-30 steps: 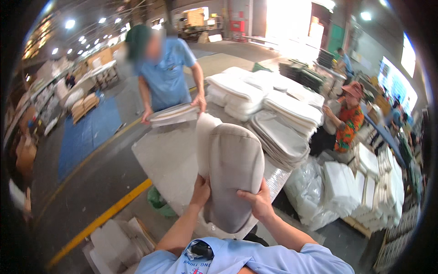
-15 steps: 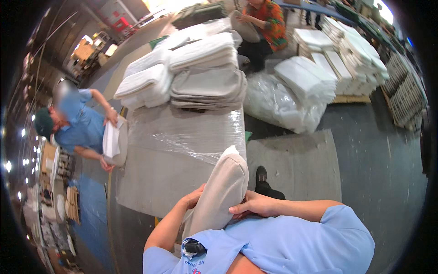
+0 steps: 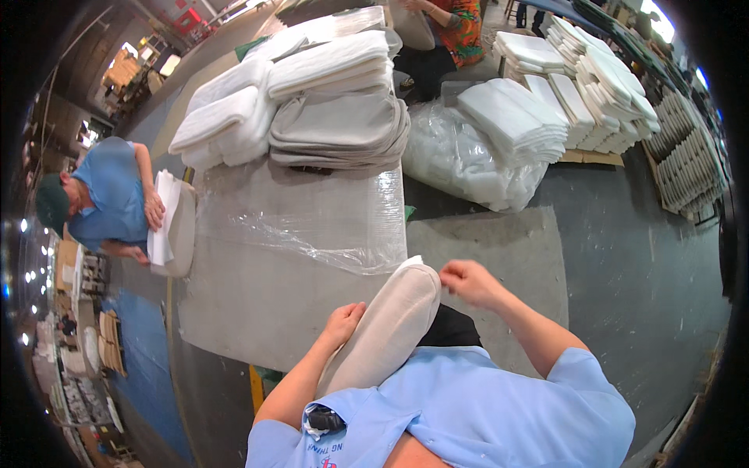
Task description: The person inserts white foam inserts into gray fabric cushion covers at a work table. They repeatedly pick up foam, align it with the cover opening, push it inside, and smooth the cover. Coworkers perform similar actions nearby.
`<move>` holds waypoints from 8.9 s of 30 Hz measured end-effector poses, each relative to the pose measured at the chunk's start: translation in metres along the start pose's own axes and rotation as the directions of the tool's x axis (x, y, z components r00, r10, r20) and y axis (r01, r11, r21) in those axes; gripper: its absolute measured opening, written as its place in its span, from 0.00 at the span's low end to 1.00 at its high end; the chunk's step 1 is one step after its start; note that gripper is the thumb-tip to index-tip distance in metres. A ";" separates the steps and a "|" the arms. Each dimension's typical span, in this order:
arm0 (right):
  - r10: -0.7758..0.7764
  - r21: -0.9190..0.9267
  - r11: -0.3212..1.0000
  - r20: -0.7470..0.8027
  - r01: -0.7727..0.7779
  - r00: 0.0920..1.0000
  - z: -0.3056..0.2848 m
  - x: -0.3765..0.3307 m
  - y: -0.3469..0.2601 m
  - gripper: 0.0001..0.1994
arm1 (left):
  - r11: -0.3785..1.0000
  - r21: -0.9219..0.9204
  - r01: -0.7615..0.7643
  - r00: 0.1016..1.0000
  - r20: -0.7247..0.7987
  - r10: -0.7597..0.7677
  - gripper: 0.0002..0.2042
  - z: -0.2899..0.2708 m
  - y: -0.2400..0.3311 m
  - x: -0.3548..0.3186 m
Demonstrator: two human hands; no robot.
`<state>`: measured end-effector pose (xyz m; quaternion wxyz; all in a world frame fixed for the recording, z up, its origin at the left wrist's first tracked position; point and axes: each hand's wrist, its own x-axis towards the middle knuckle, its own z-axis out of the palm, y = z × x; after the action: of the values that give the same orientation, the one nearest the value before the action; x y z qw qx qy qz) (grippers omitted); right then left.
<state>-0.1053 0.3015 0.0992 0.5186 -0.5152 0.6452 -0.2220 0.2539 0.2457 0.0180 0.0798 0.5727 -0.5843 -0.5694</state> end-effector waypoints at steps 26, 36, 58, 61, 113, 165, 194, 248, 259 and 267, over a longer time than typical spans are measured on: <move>-0.208 -0.017 0.972 0.389 0.233 0.897 -0.010 0.053 -0.022 0.15 | 0.882 0.329 -0.337 0.828 -0.341 0.444 0.09 0.049 0.062 -0.005; -0.184 -0.321 0.848 0.567 0.421 0.803 -0.010 0.128 -0.077 0.10 | 0.663 0.524 -0.535 0.588 -0.333 0.737 0.12 0.049 0.053 -0.005; 0.080 -0.363 0.919 0.558 0.157 0.826 0.024 0.135 -0.095 0.07 | 0.653 0.505 -0.565 0.550 -0.360 0.754 0.06 0.052 0.042 -0.008; 0.092 -0.406 0.900 0.531 0.158 0.842 0.022 0.137 -0.097 0.09 | 0.666 0.511 -0.543 0.557 -0.375 0.741 0.06 0.053 0.043 -0.008; -0.026 0.971 0.184 0.161 -0.154 0.987 0.160 0.084 0.105 0.15 | 0.973 -0.017 0.232 0.873 0.444 -0.200 0.20 -0.001 0.061 0.034; 0.517 0.932 -0.185 0.363 -0.313 0.775 0.127 0.080 0.074 0.32 | 0.948 0.262 -0.180 0.981 0.121 0.153 0.12 0.019 0.059 0.031; 0.520 0.945 -0.015 0.287 -0.328 0.804 0.153 0.051 0.100 0.27 | 0.855 0.389 -0.343 0.937 0.077 0.341 0.10 0.048 0.058 0.066; 0.199 0.397 0.910 -0.177 -0.115 0.964 0.024 0.095 0.067 0.11 | 0.639 0.440 -0.631 0.751 0.142 0.645 0.07 0.053 0.067 0.094; 0.065 0.000 0.997 0.383 -0.071 0.921 -0.017 0.126 0.035 0.08 | 0.622 0.473 -0.624 0.748 0.132 0.650 0.07 0.055 0.068 0.092; 0.121 -0.058 0.993 0.605 -0.108 0.787 -0.022 0.153 0.033 0.06 | 0.623 0.471 -0.625 0.753 0.153 0.640 0.07 0.054 0.071 0.092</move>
<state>-0.1293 0.1718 0.0126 0.7053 -0.5245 0.4769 -0.0068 0.1421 0.1853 0.0017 0.1338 0.3394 -0.8718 -0.3270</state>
